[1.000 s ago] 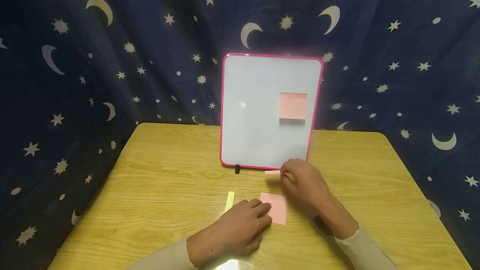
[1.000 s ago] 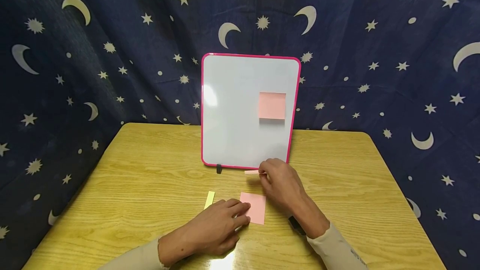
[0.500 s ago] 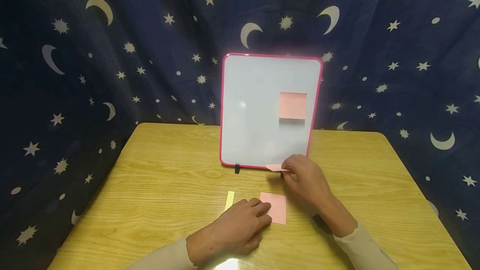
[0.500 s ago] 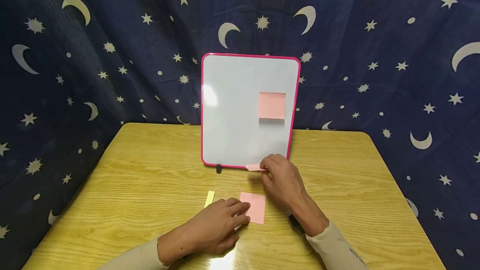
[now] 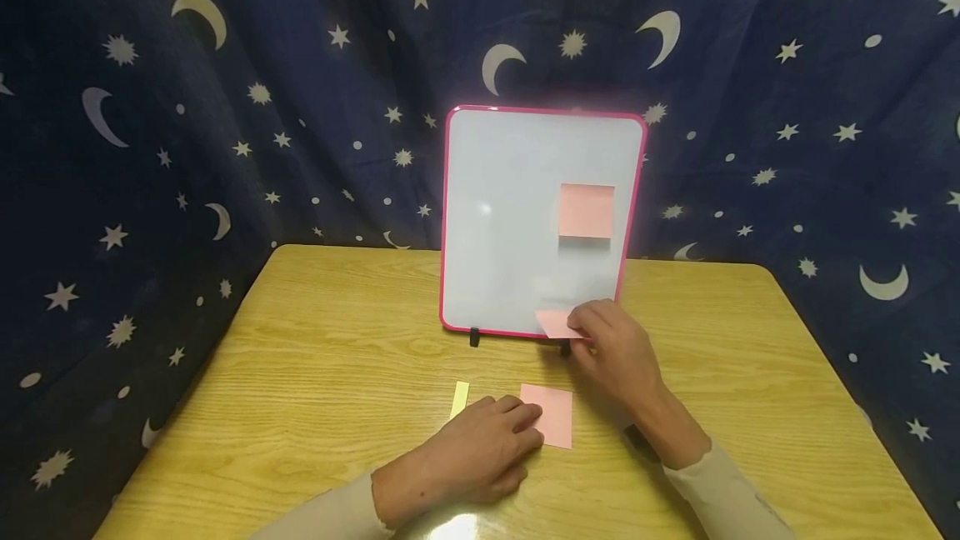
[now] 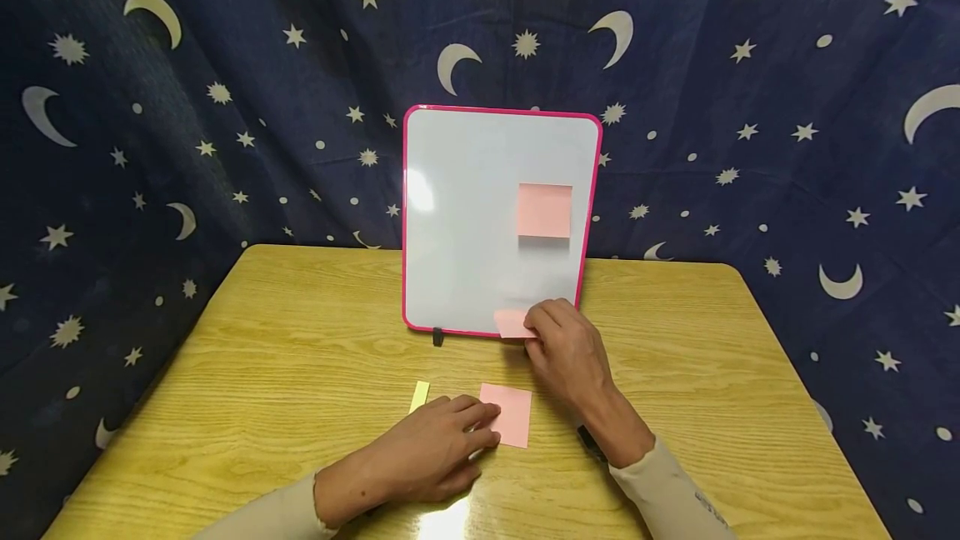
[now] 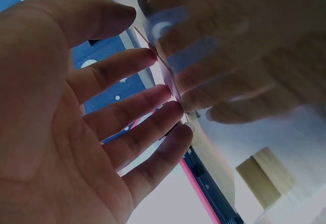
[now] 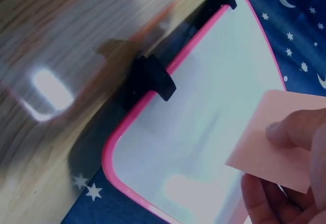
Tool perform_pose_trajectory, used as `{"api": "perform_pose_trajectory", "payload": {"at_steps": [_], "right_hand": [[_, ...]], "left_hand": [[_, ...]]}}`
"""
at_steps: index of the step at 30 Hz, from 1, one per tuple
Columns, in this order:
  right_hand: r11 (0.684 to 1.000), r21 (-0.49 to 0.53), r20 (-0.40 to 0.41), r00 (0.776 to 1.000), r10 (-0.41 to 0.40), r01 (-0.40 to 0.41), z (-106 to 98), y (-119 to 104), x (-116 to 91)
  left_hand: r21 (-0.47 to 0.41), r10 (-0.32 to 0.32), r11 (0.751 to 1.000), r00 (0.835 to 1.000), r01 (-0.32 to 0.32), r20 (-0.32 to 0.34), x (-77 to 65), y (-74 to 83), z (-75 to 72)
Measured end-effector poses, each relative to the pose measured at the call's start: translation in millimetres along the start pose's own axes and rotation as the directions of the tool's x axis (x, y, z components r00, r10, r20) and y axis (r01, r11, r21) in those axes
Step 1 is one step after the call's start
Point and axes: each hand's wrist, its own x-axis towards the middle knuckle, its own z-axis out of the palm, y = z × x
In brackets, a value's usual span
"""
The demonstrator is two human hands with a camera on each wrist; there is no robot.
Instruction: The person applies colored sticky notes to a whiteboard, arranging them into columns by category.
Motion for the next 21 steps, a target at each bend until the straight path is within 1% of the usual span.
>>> {"api": "perform_pose_trajectory", "payload": {"at_steps": [5,9,11,14,15,17,19,21], "right_hand": [[1.000,0.006,-0.015,1.000,0.020,-0.020,0,0,1],[1.000,0.002,-0.060,0.998,-0.017,0.017,1,0,2],[0.999,0.002,-0.087,0.995,-0.040,0.041,2,1,2],[0.998,-0.001,-0.113,0.992,-0.060,0.060,4,2,2],[0.998,-0.007,-0.113,0.992,-0.062,0.062,4,3,2],[0.998,-0.015,-0.118,0.991,-0.068,0.067,4,3,2],[0.997,-0.027,-0.122,0.989,-0.077,0.075,4,4,2],[0.996,-0.036,-0.132,0.987,-0.088,0.084,5,5,3]], "left_hand": [[0.005,0.013,1.000,1.000,-0.013,-0.006,1.2,-2.3,-1.6],[-0.019,0.005,1.000,1.000,-0.005,-0.001,4.3,-8.2,-6.0],[-0.043,-0.026,0.999,1.000,0.025,-0.012,6.1,-14.1,-10.2],[-0.084,-0.099,0.992,0.993,0.094,-0.065,8.2,-27.6,-16.7],[-0.099,-0.128,0.988,0.988,0.119,-0.091,8.4,-33.0,-18.6],[-0.137,-0.190,0.976,0.971,0.170,-0.148,8.3,-43.9,-23.1],[-0.183,-0.253,0.959,0.946,0.218,-0.201,7.6,-54.5,-27.1],[-0.233,-0.318,0.936,0.917,0.264,-0.240,6.3,-63.9,-31.5]]}}
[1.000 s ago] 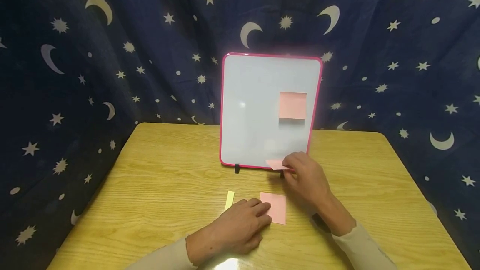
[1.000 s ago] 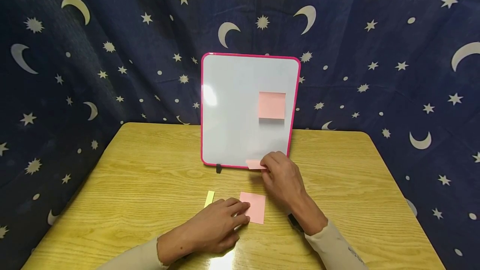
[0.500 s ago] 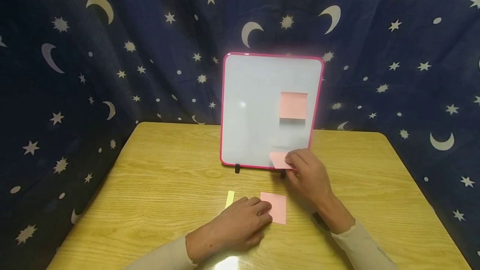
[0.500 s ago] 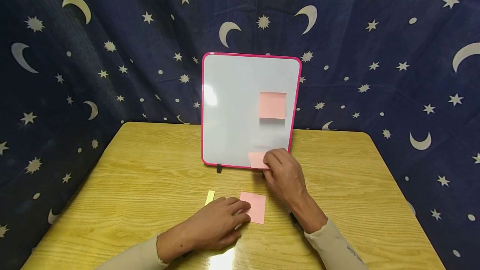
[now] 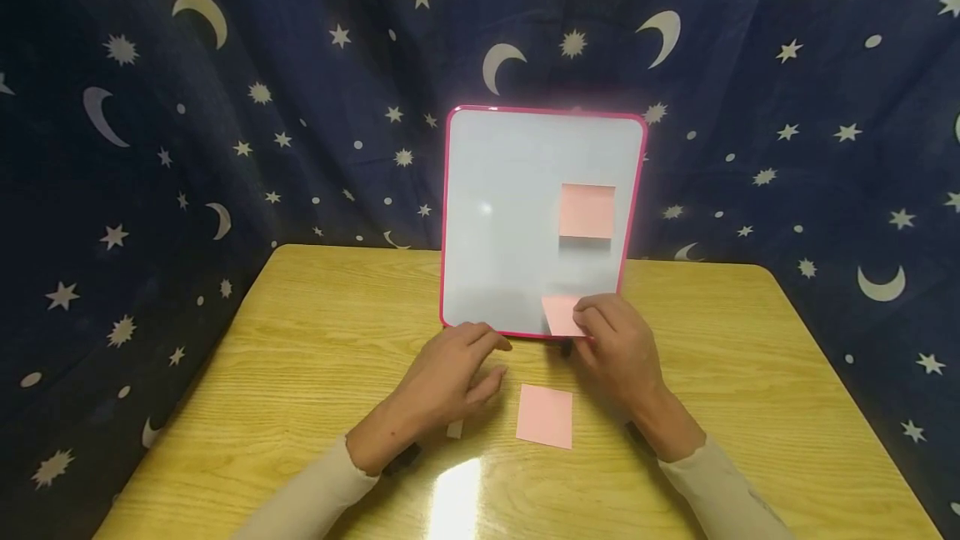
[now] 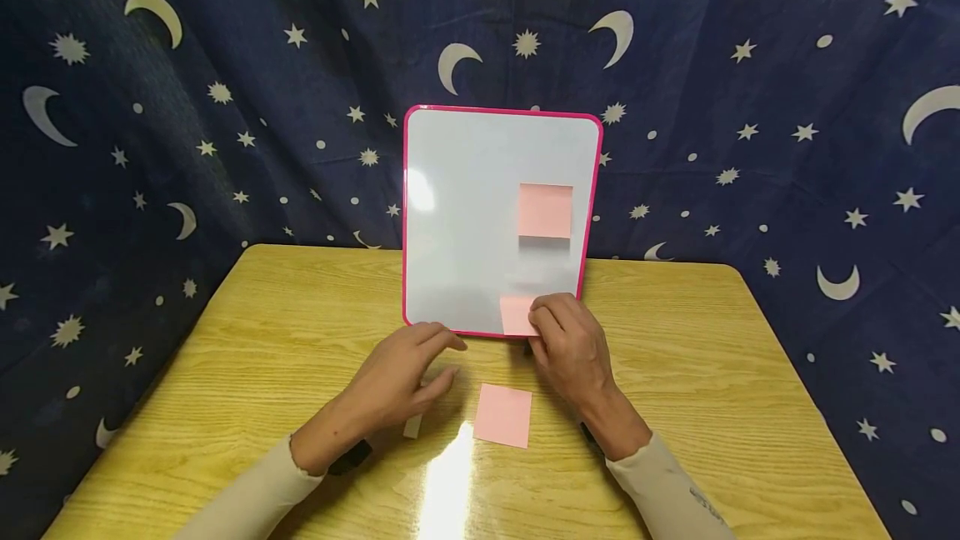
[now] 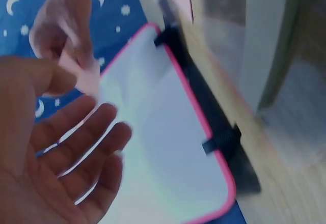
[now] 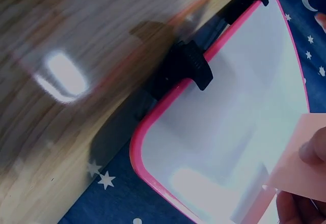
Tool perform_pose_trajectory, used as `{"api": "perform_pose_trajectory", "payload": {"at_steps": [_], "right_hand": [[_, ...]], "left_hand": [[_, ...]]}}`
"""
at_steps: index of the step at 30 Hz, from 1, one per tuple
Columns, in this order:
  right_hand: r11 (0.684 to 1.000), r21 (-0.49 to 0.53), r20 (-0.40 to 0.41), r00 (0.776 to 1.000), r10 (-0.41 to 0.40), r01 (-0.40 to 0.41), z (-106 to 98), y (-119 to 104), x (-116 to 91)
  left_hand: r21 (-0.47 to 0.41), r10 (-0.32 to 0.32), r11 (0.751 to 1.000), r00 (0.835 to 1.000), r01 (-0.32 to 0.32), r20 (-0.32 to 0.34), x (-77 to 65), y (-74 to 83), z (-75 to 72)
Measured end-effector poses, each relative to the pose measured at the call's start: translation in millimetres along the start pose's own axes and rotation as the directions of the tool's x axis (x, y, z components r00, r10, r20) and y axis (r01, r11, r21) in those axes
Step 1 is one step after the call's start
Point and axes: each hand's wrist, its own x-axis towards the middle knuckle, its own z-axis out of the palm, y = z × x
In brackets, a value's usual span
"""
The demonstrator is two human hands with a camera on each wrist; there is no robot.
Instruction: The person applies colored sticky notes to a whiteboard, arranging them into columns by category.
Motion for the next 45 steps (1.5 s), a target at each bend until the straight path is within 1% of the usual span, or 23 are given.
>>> {"api": "perform_pose_trajectory", "payload": {"at_steps": [3,6,12,15,19,21,23,27,32,35,38,41,43,45], "right_hand": [[1.000,-0.002,-0.025,1.000,-0.017,0.017,1,1,1],[0.999,-0.007,-0.047,0.998,-0.033,0.033,3,2,1],[0.997,-0.017,-0.104,0.992,-0.071,0.069,5,5,3],[0.997,-0.015,-0.137,0.987,-0.081,0.080,7,7,3],[0.996,-0.025,-0.161,0.983,-0.086,0.083,8,9,2],[0.996,-0.033,-0.168,0.982,-0.083,0.078,8,9,1],[0.997,-0.041,-0.173,0.982,-0.076,0.070,8,10,1],[0.997,-0.056,-0.182,0.981,-0.062,0.053,9,11,1],[0.997,-0.069,-0.209,0.977,-0.053,0.039,12,12,2],[0.997,-0.070,-0.223,0.973,-0.053,0.038,14,13,2],[0.997,-0.071,-0.231,0.971,-0.057,0.042,16,14,2],[0.996,-0.078,-0.230,0.972,-0.058,0.041,17,15,2],[0.996,-0.079,-0.230,0.972,-0.053,0.036,17,16,3],[0.996,-0.080,-0.234,0.971,-0.049,0.031,18,17,3]], "left_hand": [[-0.061,-0.088,0.995,0.994,0.084,-0.063,1.9,-10.7,-6.2],[-0.101,-0.145,0.986,0.985,0.135,-0.096,2.1,-19.2,-9.0],[-0.134,-0.186,0.976,0.975,0.169,-0.125,2.8,-31.8,-8.2],[-0.142,-0.204,0.973,0.969,0.184,-0.143,3.4,-37.2,-7.6],[-0.153,-0.226,0.968,0.958,0.200,-0.174,4.3,-43.2,-6.8],[-0.160,-0.241,0.964,0.949,0.211,-0.201,5.1,-46.8,-5.9],[-0.173,-0.262,0.959,0.937,0.226,-0.233,5.5,-50.9,-4.4],[-0.209,-0.312,0.943,0.904,0.258,-0.291,4.5,-59.8,-0.9],[-0.263,-0.385,0.915,0.862,0.307,-0.331,3.1,-69.6,3.7],[-0.298,-0.435,0.891,0.836,0.344,-0.336,2.7,-74.4,5.9],[-0.346,-0.489,0.857,0.814,0.382,-0.313,2.0,-78.5,8.0],[-0.407,-0.525,0.823,0.803,0.396,-0.282,1.7,-82.4,10.1],[-0.441,-0.539,0.804,0.802,0.399,-0.258,1.9,-84.6,11.4],[-0.468,-0.547,0.787,0.805,0.401,-0.230,2.3,-86.6,13.0]]}}
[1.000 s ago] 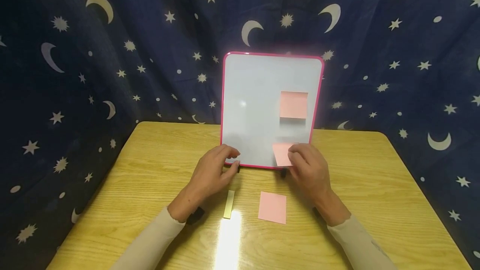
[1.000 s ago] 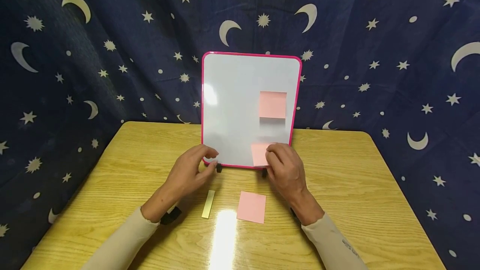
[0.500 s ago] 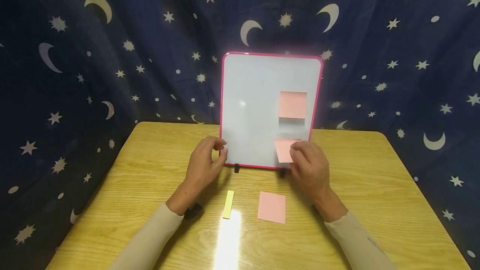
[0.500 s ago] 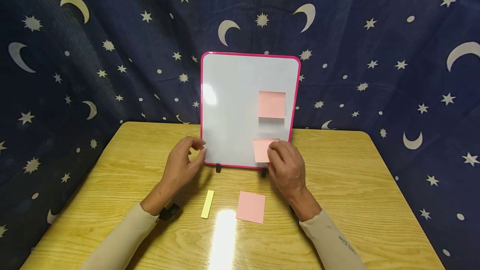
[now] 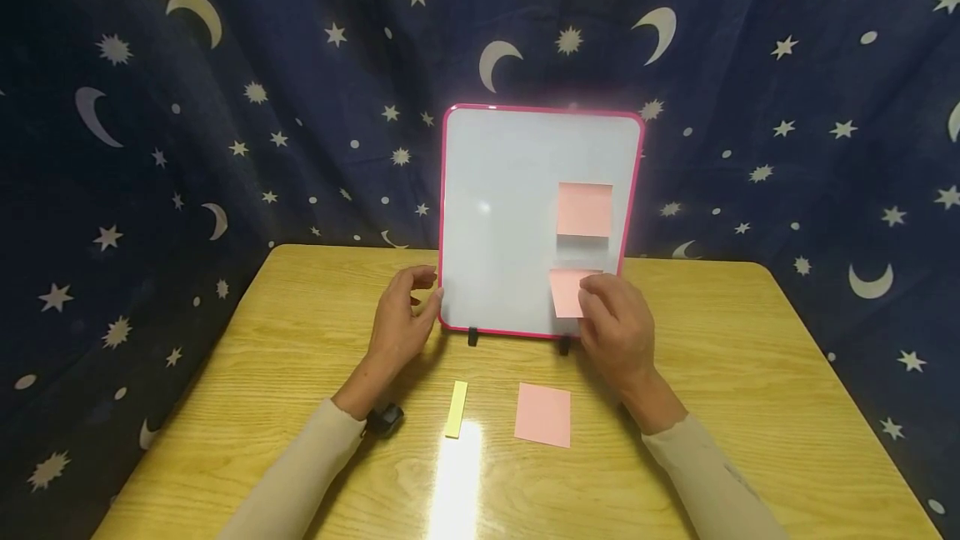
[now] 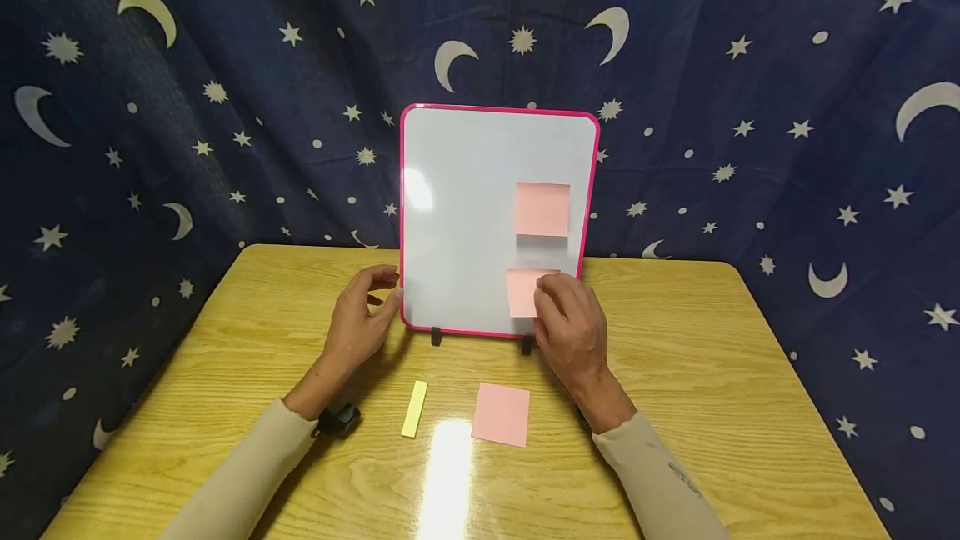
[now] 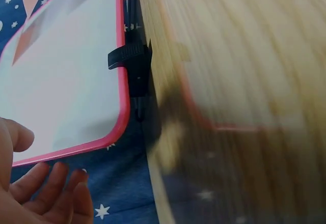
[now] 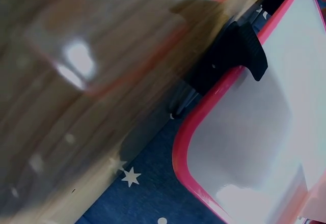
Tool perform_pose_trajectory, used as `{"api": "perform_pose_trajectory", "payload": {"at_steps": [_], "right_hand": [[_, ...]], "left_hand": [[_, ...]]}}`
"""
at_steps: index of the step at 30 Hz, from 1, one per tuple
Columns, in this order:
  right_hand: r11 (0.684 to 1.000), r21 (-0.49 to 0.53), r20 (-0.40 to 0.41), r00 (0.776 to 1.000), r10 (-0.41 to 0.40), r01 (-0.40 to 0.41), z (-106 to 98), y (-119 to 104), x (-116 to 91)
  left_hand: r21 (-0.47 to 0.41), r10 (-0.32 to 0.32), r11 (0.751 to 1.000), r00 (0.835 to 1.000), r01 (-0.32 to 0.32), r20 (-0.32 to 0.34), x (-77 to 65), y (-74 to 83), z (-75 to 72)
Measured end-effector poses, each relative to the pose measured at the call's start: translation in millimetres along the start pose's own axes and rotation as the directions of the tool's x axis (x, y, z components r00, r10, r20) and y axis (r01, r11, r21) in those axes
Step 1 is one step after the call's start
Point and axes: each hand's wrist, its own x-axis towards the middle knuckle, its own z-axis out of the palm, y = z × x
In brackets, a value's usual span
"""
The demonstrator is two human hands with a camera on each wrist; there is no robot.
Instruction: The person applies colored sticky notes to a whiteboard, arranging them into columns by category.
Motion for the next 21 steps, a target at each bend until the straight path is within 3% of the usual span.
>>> {"api": "perform_pose_trajectory", "payload": {"at_steps": [7,21], "right_hand": [[1.000,-0.003,-0.019,1.000,0.018,-0.018,4,3,2],[1.000,0.002,-0.040,0.999,0.021,-0.021,11,10,5]], "left_hand": [[-0.052,-0.079,0.995,0.995,0.082,0.067,3.2,-4.8,3.4],[-0.069,-0.138,0.987,0.985,0.146,0.104,6.0,-12.5,10.0]]}}
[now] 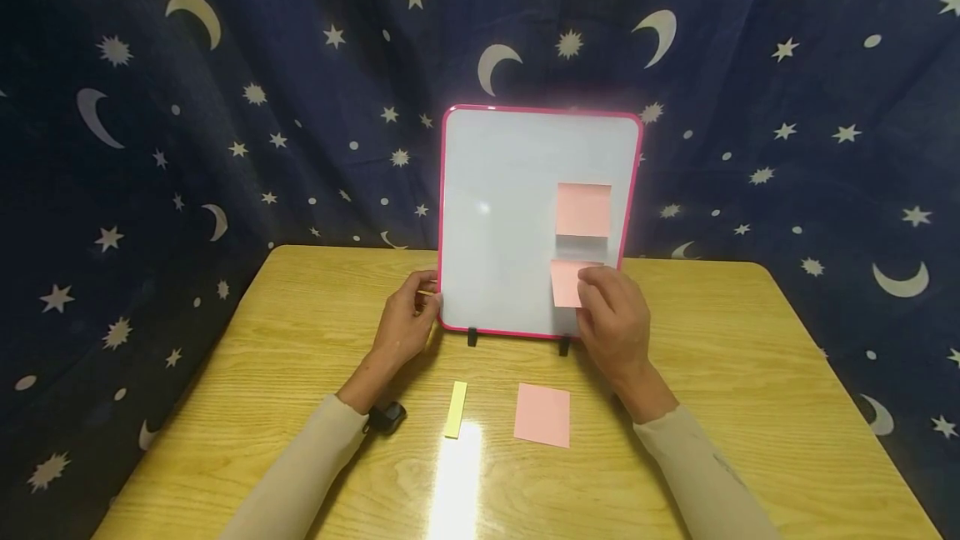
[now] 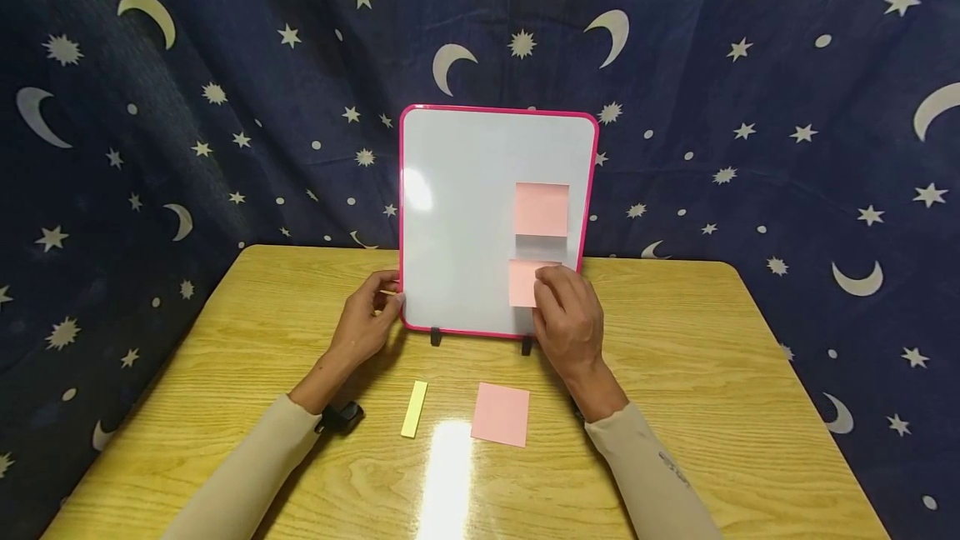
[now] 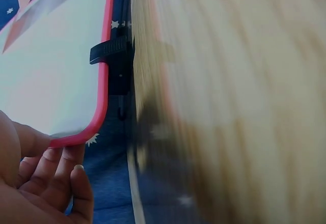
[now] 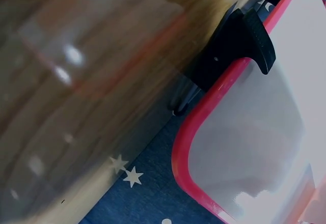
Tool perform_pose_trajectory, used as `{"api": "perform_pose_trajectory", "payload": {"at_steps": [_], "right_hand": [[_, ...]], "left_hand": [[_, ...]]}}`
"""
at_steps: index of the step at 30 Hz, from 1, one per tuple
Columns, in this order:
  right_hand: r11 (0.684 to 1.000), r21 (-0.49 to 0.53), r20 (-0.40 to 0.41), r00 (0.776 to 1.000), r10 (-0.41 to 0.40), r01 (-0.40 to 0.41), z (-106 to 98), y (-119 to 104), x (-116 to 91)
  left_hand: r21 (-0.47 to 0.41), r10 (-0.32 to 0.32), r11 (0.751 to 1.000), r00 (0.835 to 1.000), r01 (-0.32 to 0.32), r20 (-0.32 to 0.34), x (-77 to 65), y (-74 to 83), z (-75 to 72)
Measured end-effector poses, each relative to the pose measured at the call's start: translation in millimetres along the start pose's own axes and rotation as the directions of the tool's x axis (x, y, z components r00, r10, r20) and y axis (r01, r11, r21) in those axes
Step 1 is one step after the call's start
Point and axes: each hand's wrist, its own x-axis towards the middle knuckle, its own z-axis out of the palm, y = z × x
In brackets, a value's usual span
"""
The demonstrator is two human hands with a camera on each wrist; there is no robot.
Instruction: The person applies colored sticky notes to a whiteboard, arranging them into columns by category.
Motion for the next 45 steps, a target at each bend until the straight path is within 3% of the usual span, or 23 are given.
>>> {"api": "perform_pose_trajectory", "payload": {"at_steps": [13,33,45], "right_hand": [[1.000,-0.005,0.005,1.000,0.004,-0.004,6.2,1.8,1.6],[0.996,-0.056,0.095,0.993,0.068,-0.062,9.2,3.4,-0.6],[0.995,-0.058,0.094,0.992,0.081,-0.076,10.4,5.9,-1.0]], "left_hand": [[-0.023,0.019,1.000,1.000,-0.019,0.020,0.4,-3.5,-0.6],[-0.011,0.015,1.000,1.000,-0.015,0.019,-0.7,-4.1,-1.1],[-0.012,0.023,1.000,1.000,-0.023,0.017,-0.1,-5.2,-0.6]]}}
